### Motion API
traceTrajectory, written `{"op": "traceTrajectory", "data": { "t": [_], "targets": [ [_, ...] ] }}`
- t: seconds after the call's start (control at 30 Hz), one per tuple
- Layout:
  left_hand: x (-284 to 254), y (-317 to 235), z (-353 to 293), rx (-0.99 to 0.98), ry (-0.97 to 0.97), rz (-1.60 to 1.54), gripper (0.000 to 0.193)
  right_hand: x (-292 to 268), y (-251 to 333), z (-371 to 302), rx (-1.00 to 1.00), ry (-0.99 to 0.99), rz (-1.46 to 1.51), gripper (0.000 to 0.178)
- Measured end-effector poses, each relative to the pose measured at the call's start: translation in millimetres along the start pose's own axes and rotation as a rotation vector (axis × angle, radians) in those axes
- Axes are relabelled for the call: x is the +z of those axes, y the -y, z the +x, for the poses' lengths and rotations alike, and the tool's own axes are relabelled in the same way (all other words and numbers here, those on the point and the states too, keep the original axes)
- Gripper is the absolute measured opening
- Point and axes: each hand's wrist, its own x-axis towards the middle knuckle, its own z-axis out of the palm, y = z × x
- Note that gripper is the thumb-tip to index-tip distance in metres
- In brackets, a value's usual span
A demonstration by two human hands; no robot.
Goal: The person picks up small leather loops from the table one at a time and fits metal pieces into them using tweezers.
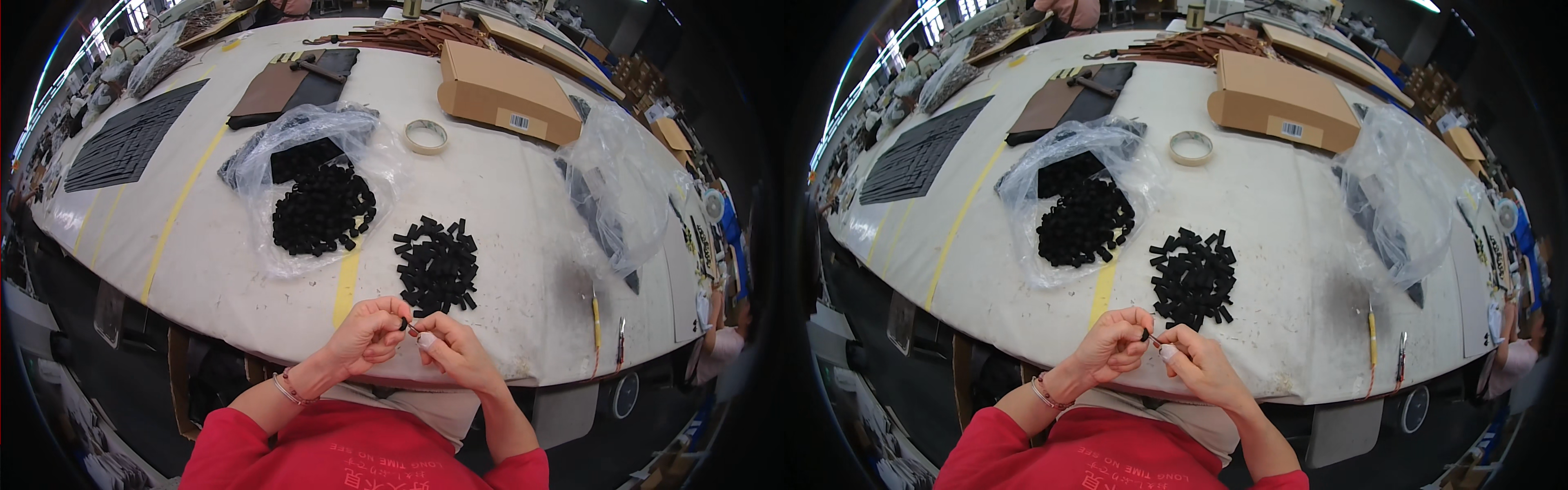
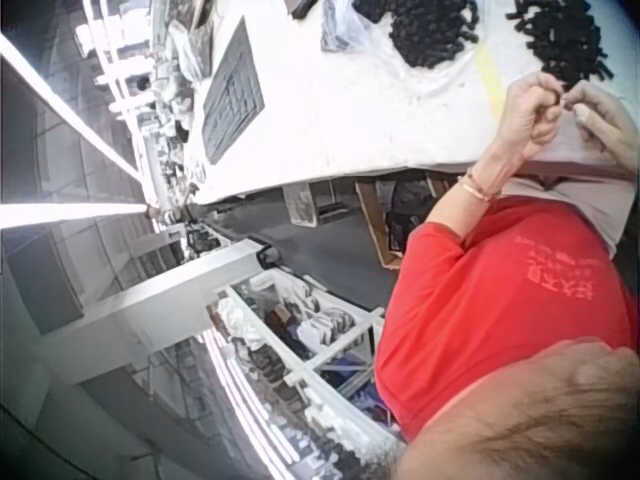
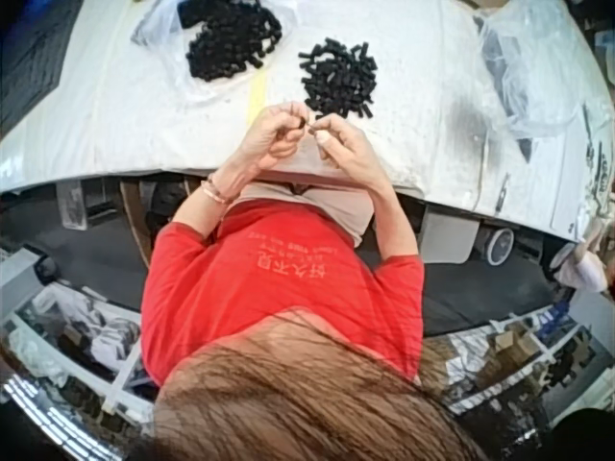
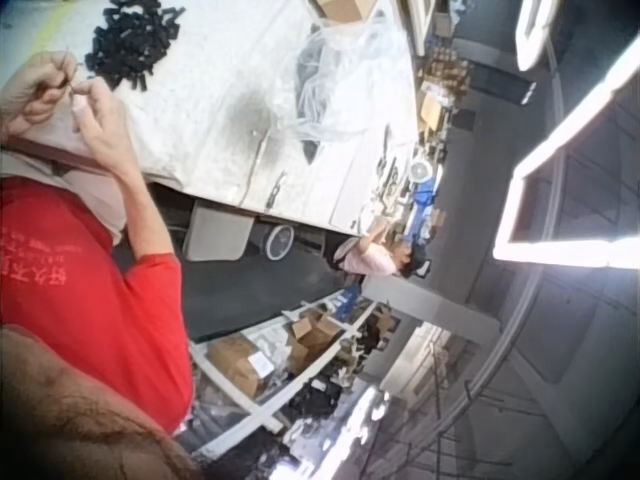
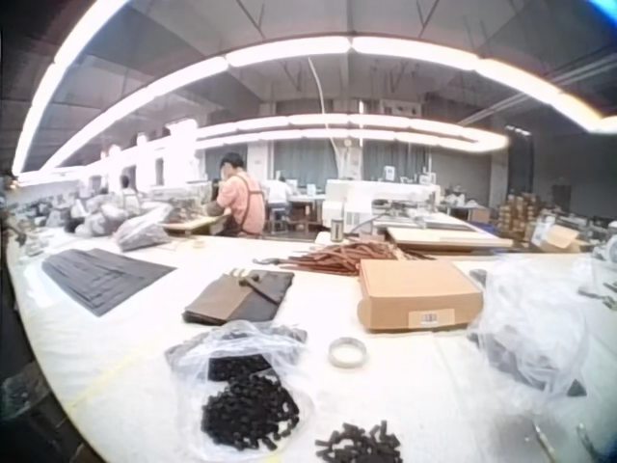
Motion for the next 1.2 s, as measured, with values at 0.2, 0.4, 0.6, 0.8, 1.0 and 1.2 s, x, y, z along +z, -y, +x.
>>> {"op": "traceTrajectory", "data": {
  "t": [0.2,0.4,0.6,0.8,1.0,1.2],
  "targets": [
    [3.7,2.8,1.6,0.065,-0.057,0.025,0.015,3.1,-3.4,1.4,-0.015,-0.049,0.027,0.016],
    [4.5,2.2,-1.7,0.013,-0.079,0.049,0.013,-0.9,-5.9,0.6,-0.12,0.01,0.001,0.013],
    [7.3,-0.5,-2.9,-0.134,-0.065,0.024,0.012,-10.2,-0.5,0.3,-0.14,0.115,-0.086,0.012],
    [11.2,6.4,-2.6,-0.081,-0.092,0.09,0.011,-8.9,1.6,0.0,-0.175,0.075,-0.202,0.009],
    [8.6,27.0,2.8,1.118,-0.363,1.269,0.016,19.3,-1.5,10.1,-0.336,-0.328,-0.265,0.009],
    [18.9,19.7,-1.5,0.463,-0.286,0.397,0.009,21.8,-10.1,11.9,-0.431,-0.545,-0.294,0.013]
  ]
}}
